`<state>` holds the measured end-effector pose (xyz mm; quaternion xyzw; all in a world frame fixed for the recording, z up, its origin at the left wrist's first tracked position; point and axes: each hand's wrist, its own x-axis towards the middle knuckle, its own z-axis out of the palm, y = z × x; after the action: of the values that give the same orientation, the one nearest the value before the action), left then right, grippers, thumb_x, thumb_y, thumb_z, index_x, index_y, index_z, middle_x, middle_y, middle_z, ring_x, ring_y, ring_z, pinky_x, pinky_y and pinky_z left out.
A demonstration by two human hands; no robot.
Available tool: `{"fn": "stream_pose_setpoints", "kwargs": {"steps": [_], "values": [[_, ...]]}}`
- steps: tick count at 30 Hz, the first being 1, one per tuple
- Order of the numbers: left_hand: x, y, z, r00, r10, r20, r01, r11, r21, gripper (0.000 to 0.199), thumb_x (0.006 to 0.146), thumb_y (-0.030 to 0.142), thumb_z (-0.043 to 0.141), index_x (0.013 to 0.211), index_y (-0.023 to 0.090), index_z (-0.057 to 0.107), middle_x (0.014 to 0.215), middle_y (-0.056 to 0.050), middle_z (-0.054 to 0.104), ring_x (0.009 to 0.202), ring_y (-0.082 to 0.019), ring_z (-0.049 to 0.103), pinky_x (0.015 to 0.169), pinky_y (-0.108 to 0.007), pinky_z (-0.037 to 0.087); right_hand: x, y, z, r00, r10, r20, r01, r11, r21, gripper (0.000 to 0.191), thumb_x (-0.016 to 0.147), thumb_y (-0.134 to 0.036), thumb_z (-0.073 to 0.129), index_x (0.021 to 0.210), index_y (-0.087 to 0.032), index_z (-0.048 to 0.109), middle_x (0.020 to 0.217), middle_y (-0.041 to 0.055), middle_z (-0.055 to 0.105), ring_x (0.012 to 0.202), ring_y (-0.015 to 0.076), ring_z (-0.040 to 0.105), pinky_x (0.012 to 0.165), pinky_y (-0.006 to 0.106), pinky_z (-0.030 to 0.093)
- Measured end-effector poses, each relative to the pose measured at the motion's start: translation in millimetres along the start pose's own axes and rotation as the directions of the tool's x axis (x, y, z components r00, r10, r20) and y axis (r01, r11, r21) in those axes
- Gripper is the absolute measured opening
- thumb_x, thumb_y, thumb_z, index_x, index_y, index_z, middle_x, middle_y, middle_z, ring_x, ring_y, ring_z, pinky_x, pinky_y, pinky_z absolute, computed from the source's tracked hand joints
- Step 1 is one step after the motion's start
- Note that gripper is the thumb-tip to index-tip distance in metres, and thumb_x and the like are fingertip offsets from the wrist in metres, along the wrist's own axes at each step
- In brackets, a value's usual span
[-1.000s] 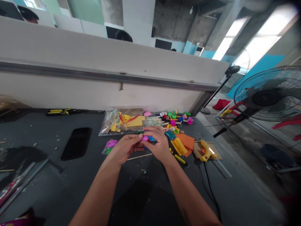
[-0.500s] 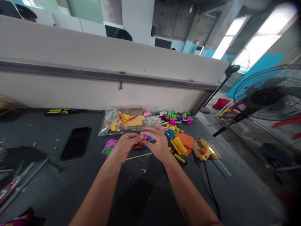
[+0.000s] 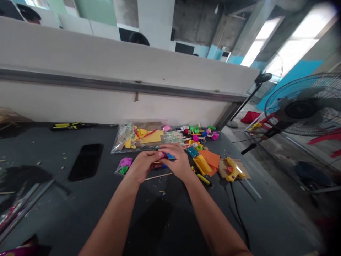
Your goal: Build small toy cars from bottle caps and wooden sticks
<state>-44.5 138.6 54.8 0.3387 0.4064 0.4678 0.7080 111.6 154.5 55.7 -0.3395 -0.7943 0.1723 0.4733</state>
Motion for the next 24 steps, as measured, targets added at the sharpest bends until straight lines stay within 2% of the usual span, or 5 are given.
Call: {"fn": "stream_pose_setpoints", "kwargs": {"steps": [4,11,18,21,24], "values": [[1.0,-0.3,-1.4,0.999,-0.028,0.044,0.029,1.0,-0.012,0.019,0.066,0.031,0.074,0.078,0.016,0.072,0.069,-0.004,0.07,0.067,-0.013,0.063,0.068,-0.026,0.051,-0.2,3.2,2.0,0.999,0.025,-0.019,-0.025,0.999,0.02,0.02,0.074,-0.024,0.069,0.094,-0.029,0.069,0.101,0.0012,0.069,0.099,0.0195,0.059,0.092,0.038,0.042],[5.0,-5.6,-1.8,0.999,-0.022,-0.027,0.022,1.0,0.007,0.019,0.062,0.025,0.077,0.077,0.015,0.072,0.071,-0.003,0.07,0.064,-0.011,0.062,0.065,-0.023,0.051,-2.1,6.7,6.1,1.0,0.005,0.007,-0.005,0.999,0.041,0.027,0.073,-0.021,0.069,0.099,-0.029,0.067,0.104,0.0009,0.067,0.101,0.0188,0.058,0.092,0.037,0.042],[2.7,-1.0,-3.4,1.0,-0.016,0.017,0.016,1.0,-0.005,0.018,0.064,0.029,0.075,0.077,0.016,0.073,0.069,-0.004,0.07,0.065,-0.013,0.063,0.066,-0.026,0.051,-2.5,9.0,5.6,1.0,0.019,-0.01,-0.019,1.0,0.02,0.02,0.076,-0.026,0.067,0.095,-0.029,0.068,0.102,0.0006,0.068,0.1,0.019,0.059,0.092,0.038,0.043],[3.8,-0.7,-4.4,1.0,0.007,-0.008,-0.007,1.0,-0.021,0.015,0.064,0.026,0.075,0.074,0.016,0.072,0.069,-0.004,0.07,0.064,-0.012,0.063,0.067,-0.025,0.052,-3.2,8.3,5.6,1.0,0.022,-0.017,-0.022,1.0,-0.015,0.03,0.078,-0.032,0.065,0.107,-0.029,0.064,0.106,0.0013,0.066,0.104,0.0192,0.056,0.093,0.037,0.042],[6.1,-2.6,-3.1,0.997,0.034,-0.073,-0.041,0.993,-0.107,0.017,0.066,0.029,0.074,0.075,0.015,0.071,0.073,-0.005,0.071,0.061,-0.012,0.063,0.064,-0.025,0.053,-5.5,6.7,7.8,0.998,0.018,-0.052,-0.025,0.991,-0.132,0.049,0.08,-0.04,0.061,0.125,-0.026,0.052,0.122,0.0063,0.058,0.115,0.0221,0.049,0.099,0.04,0.038]]}}
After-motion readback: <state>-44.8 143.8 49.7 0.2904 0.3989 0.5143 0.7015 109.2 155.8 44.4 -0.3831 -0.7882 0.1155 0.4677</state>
